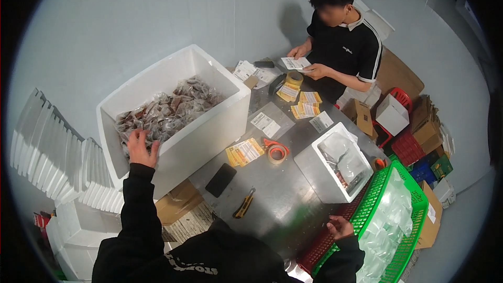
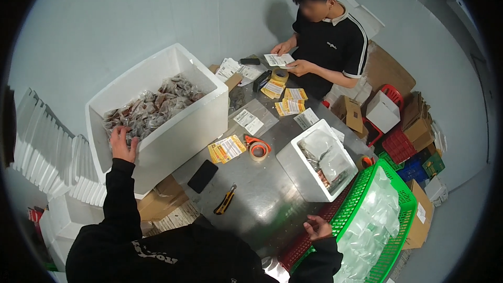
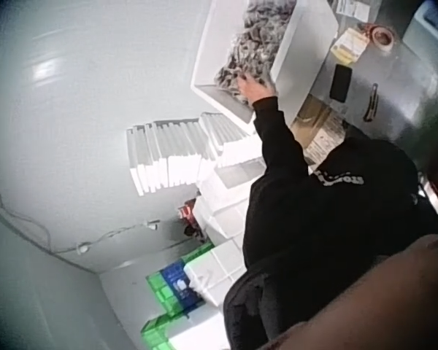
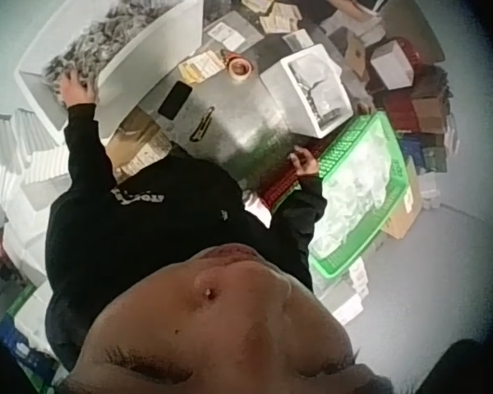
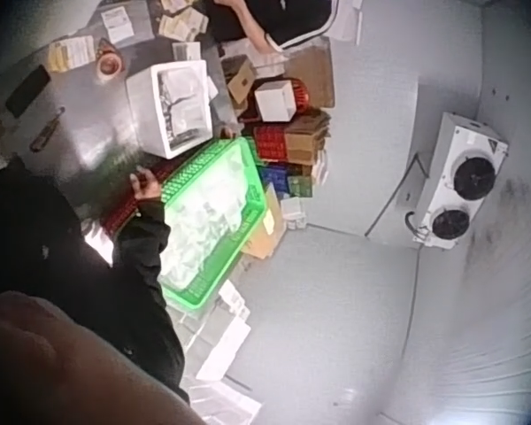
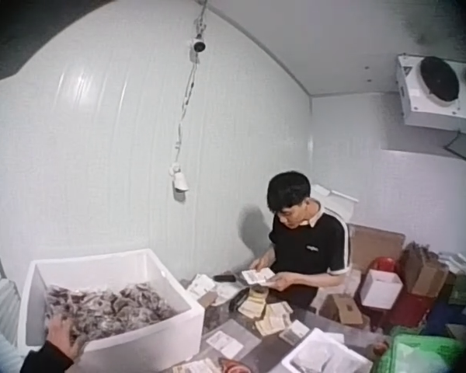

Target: Checking and sorting a stack of printed shipping labels on a work table.

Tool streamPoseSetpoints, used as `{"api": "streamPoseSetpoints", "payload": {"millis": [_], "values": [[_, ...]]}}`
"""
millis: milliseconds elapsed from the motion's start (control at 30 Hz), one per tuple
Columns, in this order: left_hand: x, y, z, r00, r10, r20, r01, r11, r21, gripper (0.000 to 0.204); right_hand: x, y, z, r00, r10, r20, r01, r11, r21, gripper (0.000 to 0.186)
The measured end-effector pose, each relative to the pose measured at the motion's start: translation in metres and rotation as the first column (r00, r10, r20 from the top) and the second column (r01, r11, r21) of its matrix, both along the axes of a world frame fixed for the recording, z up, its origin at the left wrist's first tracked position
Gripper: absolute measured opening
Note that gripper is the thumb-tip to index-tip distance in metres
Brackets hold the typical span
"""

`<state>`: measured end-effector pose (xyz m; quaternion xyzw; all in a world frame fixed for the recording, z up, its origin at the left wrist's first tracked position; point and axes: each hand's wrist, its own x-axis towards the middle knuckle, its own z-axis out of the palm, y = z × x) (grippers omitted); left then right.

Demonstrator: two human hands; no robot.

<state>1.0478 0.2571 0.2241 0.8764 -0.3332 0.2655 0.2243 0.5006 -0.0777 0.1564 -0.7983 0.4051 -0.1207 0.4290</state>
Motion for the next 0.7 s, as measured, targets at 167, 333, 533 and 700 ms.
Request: {"api": "streamPoseSetpoints", "payload": {"millis": [167,333,533,700], "values": [[-0.001,-0.001,-0.001,1.0,0.021,0.012,-0.021,1.0,-0.013,0.039,-0.004,0.002,-0.006,1.0,-0.004,0.002,0.004,1.0,0.013,0.032],[-0.002,-0.002,-0.001,1.0,0.026,-0.009,-0.026,1.0,0.008,0.038,-0.003,0.001,-0.007,1.0,0.003,-0.006,-0.003,1.0,-0.026,0.035],[-0.001,-0.006,-0.001,1.0,-0.003,0.009,0.003,1.0,-0.002,0.036,-0.005,-0.002,-0.012,0.999,0.021,0.048,-0.02,1.0,-0.017,0.037],[0.003,-0.005,-0.005,1.0,-0.017,0.011,0.017,1.0,-0.001,0.035,-0.009,-0.003,-0.018,1.0,0.026,0.01,-0.025,0.999,-0.032,0.04]]}}
